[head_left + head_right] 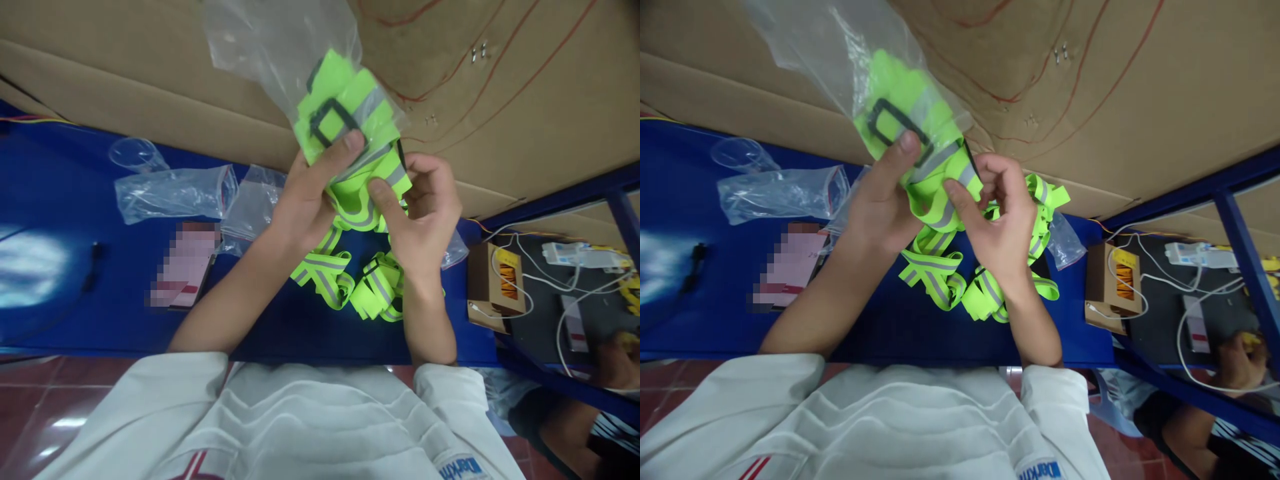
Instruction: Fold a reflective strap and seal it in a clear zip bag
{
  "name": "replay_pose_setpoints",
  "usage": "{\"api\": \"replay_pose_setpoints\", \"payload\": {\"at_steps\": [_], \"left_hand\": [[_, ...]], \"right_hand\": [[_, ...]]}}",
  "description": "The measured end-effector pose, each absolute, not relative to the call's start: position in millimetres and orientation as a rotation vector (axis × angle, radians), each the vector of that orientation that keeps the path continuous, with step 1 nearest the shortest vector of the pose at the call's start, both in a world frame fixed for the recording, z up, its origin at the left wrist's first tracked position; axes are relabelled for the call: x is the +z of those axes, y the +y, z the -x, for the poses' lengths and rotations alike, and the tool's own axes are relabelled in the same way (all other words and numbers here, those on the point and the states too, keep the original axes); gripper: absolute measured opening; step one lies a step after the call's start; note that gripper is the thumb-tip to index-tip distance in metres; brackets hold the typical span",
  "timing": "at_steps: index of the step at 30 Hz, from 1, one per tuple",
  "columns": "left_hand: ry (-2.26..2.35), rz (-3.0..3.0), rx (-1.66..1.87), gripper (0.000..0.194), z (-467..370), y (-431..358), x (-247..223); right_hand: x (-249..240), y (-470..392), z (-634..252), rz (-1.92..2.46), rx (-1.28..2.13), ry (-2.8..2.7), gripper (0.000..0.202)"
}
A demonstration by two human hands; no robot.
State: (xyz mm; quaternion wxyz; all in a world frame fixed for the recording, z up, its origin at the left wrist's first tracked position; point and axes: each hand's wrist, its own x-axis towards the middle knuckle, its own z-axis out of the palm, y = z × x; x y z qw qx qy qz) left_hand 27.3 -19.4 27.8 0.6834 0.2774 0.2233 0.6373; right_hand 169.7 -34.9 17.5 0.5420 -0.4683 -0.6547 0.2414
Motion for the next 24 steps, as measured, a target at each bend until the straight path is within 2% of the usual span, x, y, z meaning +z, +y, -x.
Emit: {"api": "replay_pose_setpoints", "payload": {"at_steps": [14,18,20,22,24], "left_hand": [[0.489,-0.848,1.346,0.020,-45,-27,12],[0.486,-0.850,1.537,0.012,-45,-30,20],[0.475,-0.795,1.612,0.010,-41,-28,24],[0.473,-0.745,1.616,0.013,-37,-25,26],[0.452,-0.718,1.588,0.014,-35,-22,25]], "right_hand": [[7,-20,-178,1.055,0.356,-1.393,0.047],[11,-26,-173,0.940,0.675,-1.421,0.047],[14,-29,-170,0.866,0.838,-1.516,0.059],[15,-30,-164,0.837,0.878,-1.624,0.073],[14,-31,-159,0.867,0.783,-1.642,0.071]]}}
